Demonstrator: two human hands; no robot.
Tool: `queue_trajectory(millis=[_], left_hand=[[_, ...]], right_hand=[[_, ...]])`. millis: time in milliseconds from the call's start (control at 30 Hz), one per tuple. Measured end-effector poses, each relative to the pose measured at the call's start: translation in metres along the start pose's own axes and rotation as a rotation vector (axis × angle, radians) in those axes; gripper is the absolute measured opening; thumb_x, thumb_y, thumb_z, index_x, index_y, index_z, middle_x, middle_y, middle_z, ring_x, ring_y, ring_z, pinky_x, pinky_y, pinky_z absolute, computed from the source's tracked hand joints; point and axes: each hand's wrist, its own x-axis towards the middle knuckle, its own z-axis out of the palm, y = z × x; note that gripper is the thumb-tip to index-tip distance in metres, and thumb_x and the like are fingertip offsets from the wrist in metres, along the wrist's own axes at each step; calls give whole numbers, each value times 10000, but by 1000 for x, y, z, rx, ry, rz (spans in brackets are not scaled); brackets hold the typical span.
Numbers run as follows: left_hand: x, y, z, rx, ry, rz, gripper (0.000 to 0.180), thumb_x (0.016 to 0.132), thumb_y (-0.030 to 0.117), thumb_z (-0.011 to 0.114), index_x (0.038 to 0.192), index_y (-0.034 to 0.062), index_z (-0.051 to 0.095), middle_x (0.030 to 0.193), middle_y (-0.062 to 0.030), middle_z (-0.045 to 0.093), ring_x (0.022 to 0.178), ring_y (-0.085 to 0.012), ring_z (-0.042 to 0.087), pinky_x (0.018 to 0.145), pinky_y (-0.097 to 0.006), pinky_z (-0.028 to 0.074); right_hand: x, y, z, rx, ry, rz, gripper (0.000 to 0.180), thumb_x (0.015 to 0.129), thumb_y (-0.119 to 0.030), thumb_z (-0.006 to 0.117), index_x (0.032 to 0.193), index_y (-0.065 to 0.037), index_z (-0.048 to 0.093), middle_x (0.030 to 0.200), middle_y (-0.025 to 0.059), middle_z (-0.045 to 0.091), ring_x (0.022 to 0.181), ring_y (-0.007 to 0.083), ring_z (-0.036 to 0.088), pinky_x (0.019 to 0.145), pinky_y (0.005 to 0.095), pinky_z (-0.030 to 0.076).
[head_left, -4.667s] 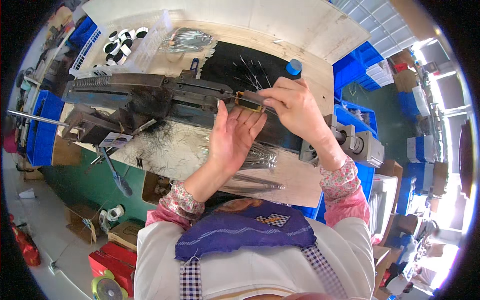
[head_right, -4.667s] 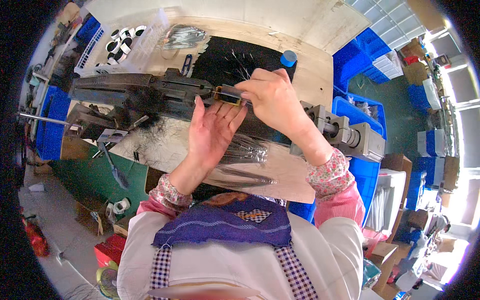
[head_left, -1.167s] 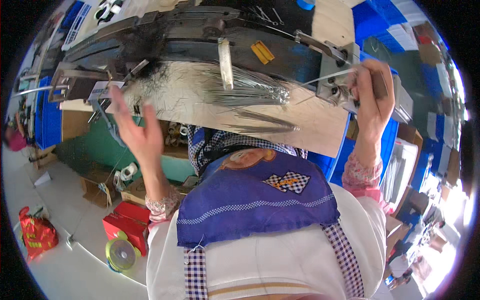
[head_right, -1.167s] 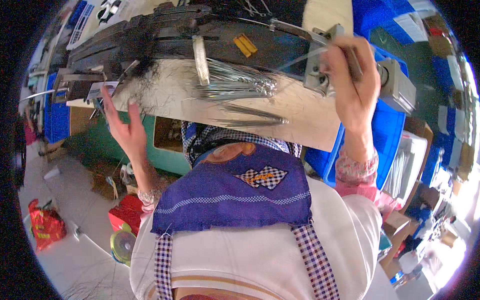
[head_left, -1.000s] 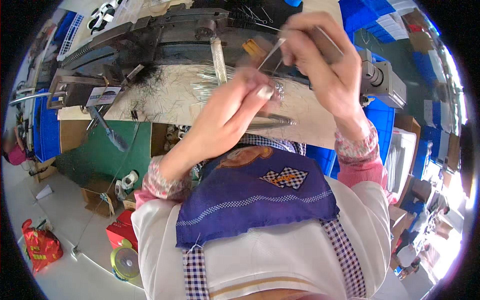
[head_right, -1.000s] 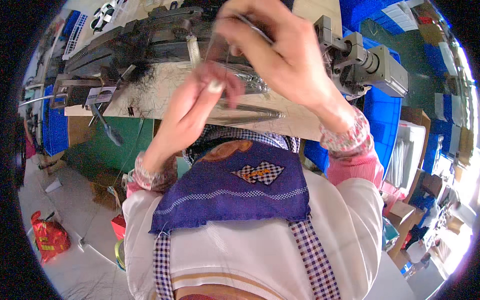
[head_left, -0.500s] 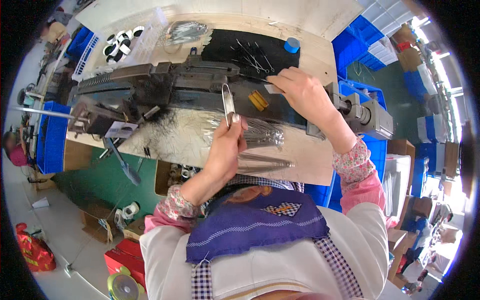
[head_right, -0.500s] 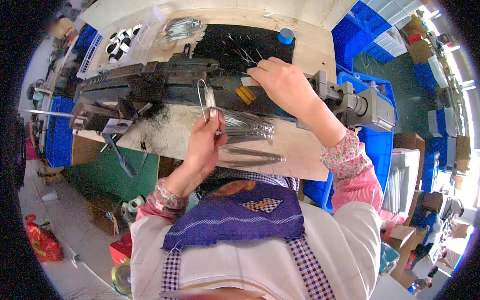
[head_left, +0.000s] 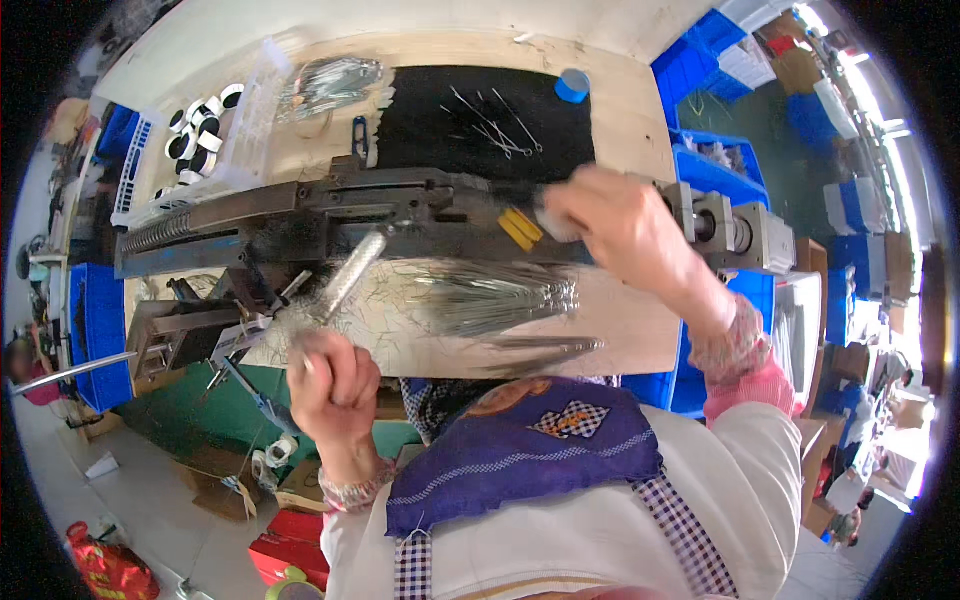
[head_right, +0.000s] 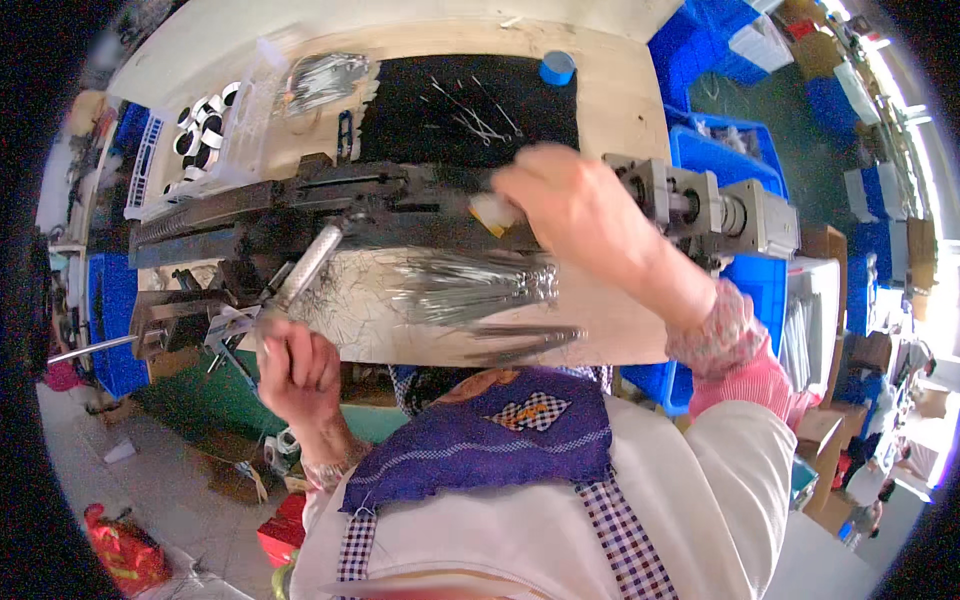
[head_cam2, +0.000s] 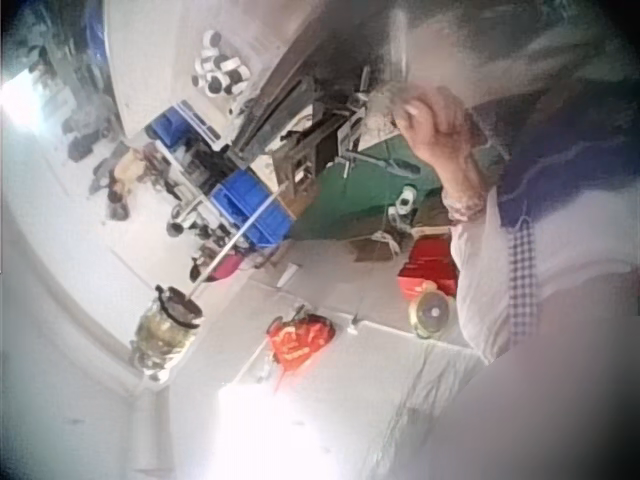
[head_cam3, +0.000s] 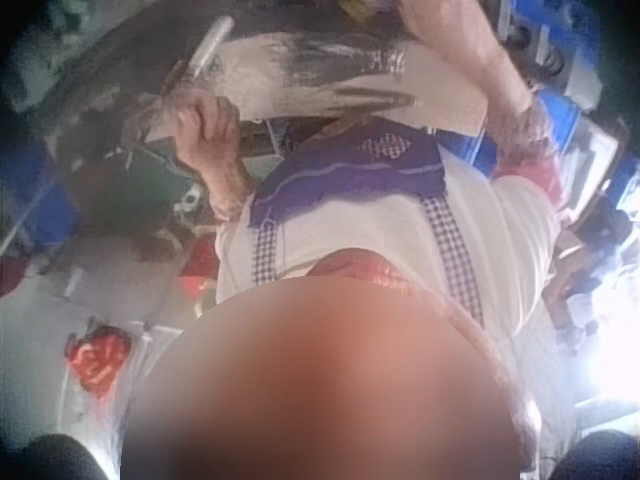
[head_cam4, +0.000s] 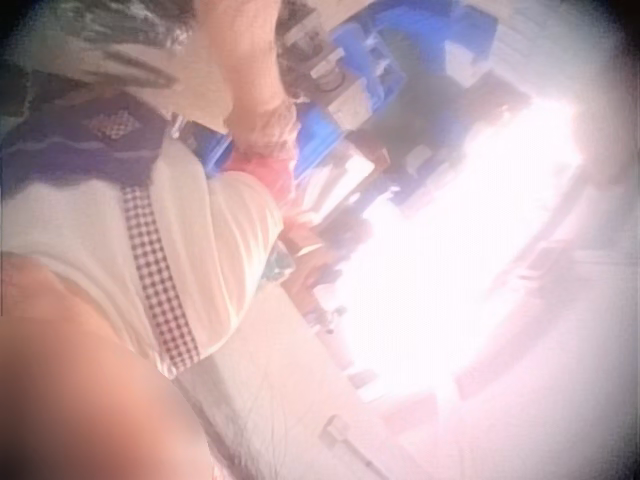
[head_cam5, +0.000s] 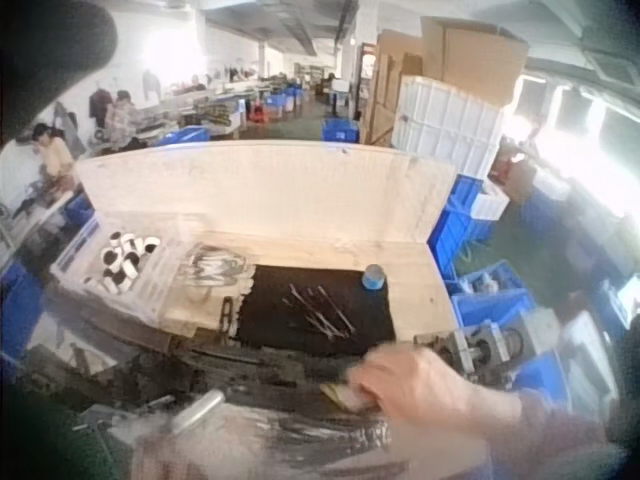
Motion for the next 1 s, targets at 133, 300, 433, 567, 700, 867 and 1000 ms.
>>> queue_trajectory(millis=[133, 300, 433, 567, 700, 867, 1000], left_hand=[[33, -35, 66, 1351, -129, 68, 335, 935, 227, 541, 708, 7, 653, 521, -56, 495, 450, -136, 428, 434, -307, 341], [114, -111, 33, 1407, -314, -119, 277, 883, 240, 581, 830, -6, 695, 642, -120, 640, 588, -174, 608, 566, -322, 439], [133, -120, 45, 1450, -311, -179, 325, 878, 288, 598, 776, -4, 699, 649, -143, 645, 614, -233, 641, 582, -347, 454], [121, -88, 66, 2294, -395, 439, 199, 818, 167, 588, 687, 22, 624, 716, -135, 628, 677, -338, 621, 607, -443, 487], [108, -52, 62, 2412, -525, 680, 18, 720, 31, 625, 732, 21, 634, 756, -97, 596, 806, -304, 592, 653, -415, 482], [67, -48, 49, 2037, -40, 1168, 134, 839, 74, 620, 926, -10, 678, 907, -126, 633, 904, -270, 561, 779, -373, 462], [19, -98, -7, 827, 359, 55, 342, 977, 291, 481, 857, 8, 631, 754, -94, 627, 597, -172, 573, 567, -264, 444]], right_hand=[[43, 39, 10, -415, 90, 57, 112, 735, -118, 617, 816, -43, 641, 813, 133, 607, 798, 321, 626, 666, 401, 523], [31, 39, 2, -6, -17, -100, 204, 740, -208, 665, 858, -48, 616, 885, 116, 586, 881, 300, 582, 743, 386, 496], [-13, 41, -6, 170, -61, -69, 218, 740, -187, 668, 834, -30, 550, 897, 127, 517, 834, 318, 571, 707, 393, 489], [-2, 33, 12, 85, 130, -244, 193, 743, -187, 644, 786, -47, 517, 771, 98, 532, 763, 312, 588, 634, 406, 497], [16, 15, 36, 140, 169, -197, 178, 736, -211, 654, 759, -51, 581, 749, 123, 610, 753, 344, 618, 649, 447, 492], [38, 10, 50, 297, 259, -197, 148, 712, -179, 638, 829, -90, 663, 811, 117, 646, 780, 319, 635, 693, 425, 515], [58, 4, 51, 253, 25, 58, 225, 747, -262, 629, 890, -111, 714, 841, 135, 673, 818, 321, 648, 746, 424, 518]])
